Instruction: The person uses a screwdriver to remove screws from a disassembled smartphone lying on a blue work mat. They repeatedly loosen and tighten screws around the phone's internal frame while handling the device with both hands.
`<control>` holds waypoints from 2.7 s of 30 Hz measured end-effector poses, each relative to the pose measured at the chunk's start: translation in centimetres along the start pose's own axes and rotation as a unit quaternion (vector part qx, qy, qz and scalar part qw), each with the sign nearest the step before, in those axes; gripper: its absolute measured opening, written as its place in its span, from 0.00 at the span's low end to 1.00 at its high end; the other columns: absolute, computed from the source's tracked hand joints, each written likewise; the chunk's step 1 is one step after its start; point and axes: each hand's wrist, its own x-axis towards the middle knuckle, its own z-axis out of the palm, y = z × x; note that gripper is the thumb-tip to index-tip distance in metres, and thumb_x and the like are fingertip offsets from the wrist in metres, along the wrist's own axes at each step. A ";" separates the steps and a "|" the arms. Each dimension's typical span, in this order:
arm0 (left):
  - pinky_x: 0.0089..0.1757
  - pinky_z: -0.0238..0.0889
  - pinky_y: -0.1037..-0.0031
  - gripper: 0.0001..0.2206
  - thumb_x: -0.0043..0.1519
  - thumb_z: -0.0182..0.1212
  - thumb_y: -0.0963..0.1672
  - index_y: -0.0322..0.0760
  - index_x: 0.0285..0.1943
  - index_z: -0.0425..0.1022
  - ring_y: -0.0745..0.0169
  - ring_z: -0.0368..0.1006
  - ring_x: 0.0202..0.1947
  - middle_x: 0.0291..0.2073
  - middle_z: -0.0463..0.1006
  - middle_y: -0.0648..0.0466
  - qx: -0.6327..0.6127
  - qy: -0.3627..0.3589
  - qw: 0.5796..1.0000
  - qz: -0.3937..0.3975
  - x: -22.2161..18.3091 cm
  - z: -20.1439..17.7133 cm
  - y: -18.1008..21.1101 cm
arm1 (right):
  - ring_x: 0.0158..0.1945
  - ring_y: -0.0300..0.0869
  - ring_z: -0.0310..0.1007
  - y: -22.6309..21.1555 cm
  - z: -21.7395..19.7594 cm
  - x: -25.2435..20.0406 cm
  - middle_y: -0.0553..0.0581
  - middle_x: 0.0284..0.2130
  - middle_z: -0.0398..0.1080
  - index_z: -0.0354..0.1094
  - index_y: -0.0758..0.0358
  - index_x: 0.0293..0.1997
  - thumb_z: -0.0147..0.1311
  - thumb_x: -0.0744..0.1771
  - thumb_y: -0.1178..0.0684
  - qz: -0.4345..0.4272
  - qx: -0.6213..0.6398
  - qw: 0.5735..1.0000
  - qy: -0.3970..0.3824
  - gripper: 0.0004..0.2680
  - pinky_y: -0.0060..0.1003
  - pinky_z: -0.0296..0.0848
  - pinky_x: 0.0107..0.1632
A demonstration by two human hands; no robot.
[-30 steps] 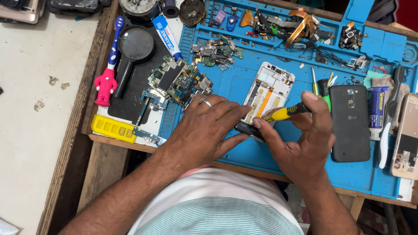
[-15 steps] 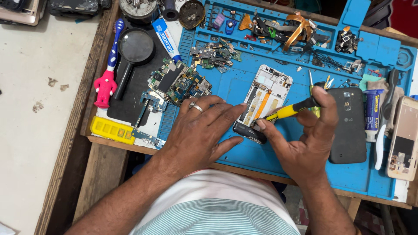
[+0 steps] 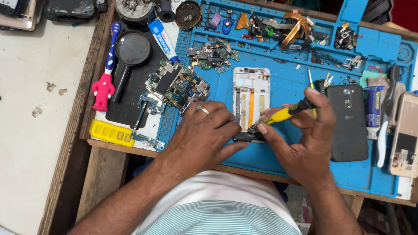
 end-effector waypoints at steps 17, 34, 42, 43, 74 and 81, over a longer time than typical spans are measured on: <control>0.45 0.60 0.59 0.17 0.58 0.72 0.49 0.42 0.54 0.81 0.56 0.72 0.45 0.34 0.78 0.56 -0.089 -0.054 0.994 0.026 1.8 0.3 -1.3 | 0.48 0.44 0.81 0.0 -0.3 -2.6 0.60 0.46 0.73 0.37 0.57 0.73 0.63 0.67 0.68 0.015 -0.069 0.995 0.072 0.32 0.38 0.76 0.57; 0.53 0.60 0.60 0.14 0.62 0.66 0.49 0.41 0.53 0.80 0.54 0.70 0.55 0.45 0.78 0.55 0.001 -0.009 0.998 0.070 1.0 0.1 0.2 | 0.42 0.46 0.80 0.0 -0.6 -1.5 0.65 0.42 0.72 0.46 0.66 0.68 0.71 0.61 0.62 -0.004 -0.174 0.975 0.140 0.32 0.37 0.79 0.43; 0.59 0.57 0.53 0.12 0.60 0.70 0.49 0.44 0.50 0.81 0.52 0.69 0.60 0.49 0.78 0.57 0.053 0.119 0.991 0.040 1.1 -3.5 -2.1 | 0.41 0.45 0.80 -0.1 -0.7 -1.7 0.63 0.40 0.73 0.48 0.65 0.69 0.72 0.62 0.61 0.005 -0.187 0.971 0.148 0.32 0.35 0.78 0.39; 0.59 0.57 0.54 0.12 0.61 0.70 0.49 0.45 0.51 0.81 0.53 0.69 0.61 0.49 0.78 0.57 0.052 0.128 0.990 0.031 1.3 -4.0 -2.2 | 0.41 0.45 0.80 0.0 -0.8 -1.6 0.63 0.40 0.73 0.48 0.64 0.69 0.72 0.62 0.62 0.007 -0.186 0.971 0.151 0.32 0.36 0.78 0.41; 0.50 0.59 0.56 0.11 0.57 0.71 0.48 0.38 0.42 0.82 0.52 0.70 0.55 0.47 0.77 0.54 -0.080 0.006 0.996 0.046 3.1 2.6 1.2 | 0.45 0.43 0.82 0.9 -2.7 -1.2 0.60 0.41 0.76 0.46 0.61 0.72 0.71 0.64 0.60 -0.008 -0.120 0.984 0.129 0.32 0.34 0.79 0.45; 0.50 0.60 0.57 0.11 0.57 0.71 0.48 0.39 0.43 0.82 0.53 0.71 0.54 0.46 0.77 0.55 -0.086 0.005 0.995 0.047 3.2 2.4 1.3 | 0.46 0.45 0.83 0.6 -3.2 -1.4 0.62 0.45 0.76 0.50 0.64 0.70 0.69 0.64 0.61 0.002 -0.110 0.988 0.108 0.29 0.36 0.82 0.45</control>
